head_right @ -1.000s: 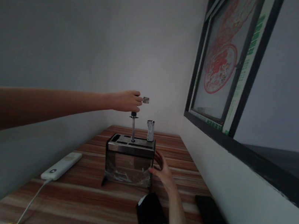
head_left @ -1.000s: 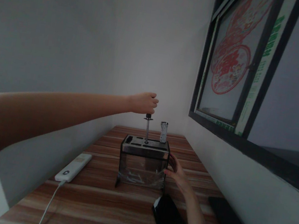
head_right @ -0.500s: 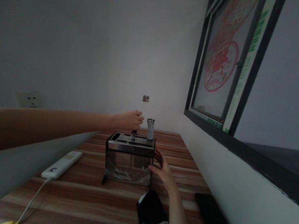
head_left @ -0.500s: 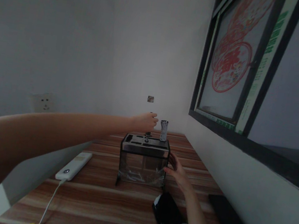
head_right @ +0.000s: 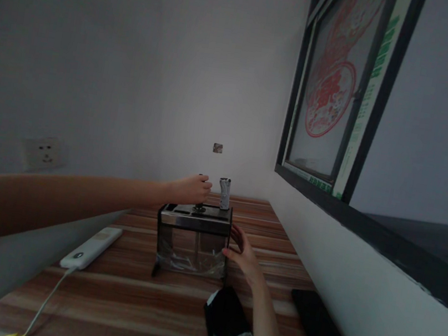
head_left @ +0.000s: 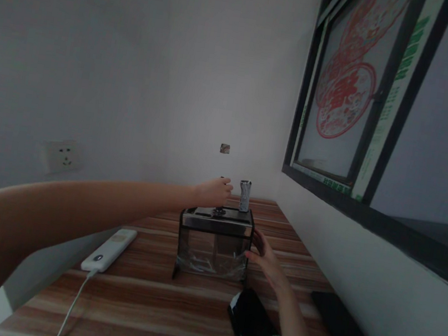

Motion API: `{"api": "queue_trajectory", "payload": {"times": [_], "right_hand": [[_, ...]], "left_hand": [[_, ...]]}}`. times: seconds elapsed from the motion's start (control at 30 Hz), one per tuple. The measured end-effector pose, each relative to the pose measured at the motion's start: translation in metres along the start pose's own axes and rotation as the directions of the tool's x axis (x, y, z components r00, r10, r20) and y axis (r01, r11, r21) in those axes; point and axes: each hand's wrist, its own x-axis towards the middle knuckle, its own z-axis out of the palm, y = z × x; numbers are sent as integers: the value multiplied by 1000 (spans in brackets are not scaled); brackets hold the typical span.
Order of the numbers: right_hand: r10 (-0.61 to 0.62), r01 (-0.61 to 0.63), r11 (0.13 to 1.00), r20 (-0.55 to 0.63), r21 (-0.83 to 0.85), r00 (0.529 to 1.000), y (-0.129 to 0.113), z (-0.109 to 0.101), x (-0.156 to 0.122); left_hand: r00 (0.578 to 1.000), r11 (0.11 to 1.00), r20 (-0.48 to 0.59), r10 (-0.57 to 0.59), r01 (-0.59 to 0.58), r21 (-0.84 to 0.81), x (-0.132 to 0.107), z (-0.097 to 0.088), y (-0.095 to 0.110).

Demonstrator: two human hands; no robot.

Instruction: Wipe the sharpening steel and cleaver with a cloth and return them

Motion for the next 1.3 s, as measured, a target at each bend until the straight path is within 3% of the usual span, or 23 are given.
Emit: {"api": "queue_trajectory", "payload": {"times": [0.4, 0.93, 1.13, 1.3], "right_hand": [[6, -6, 1000, 1, -15, 1000, -4, 2, 0], [1, 0, 1000, 10, -17, 1000, -4, 1, -1], [28, -28, 999, 16, -26, 999, -6, 1, -2], [-2, 2, 1000, 6, -26, 1000, -2, 1, -1]], "left_hand": [[993, 995, 80, -88, 84, 61, 5, -9, 19], [997, 998, 47, -61, 62, -13, 9, -17, 20], [999, 997, 32, -41, 43, -58, 9, -34, 21], [1000, 995, -19, -21, 19, -100, 3, -73, 29]]}}
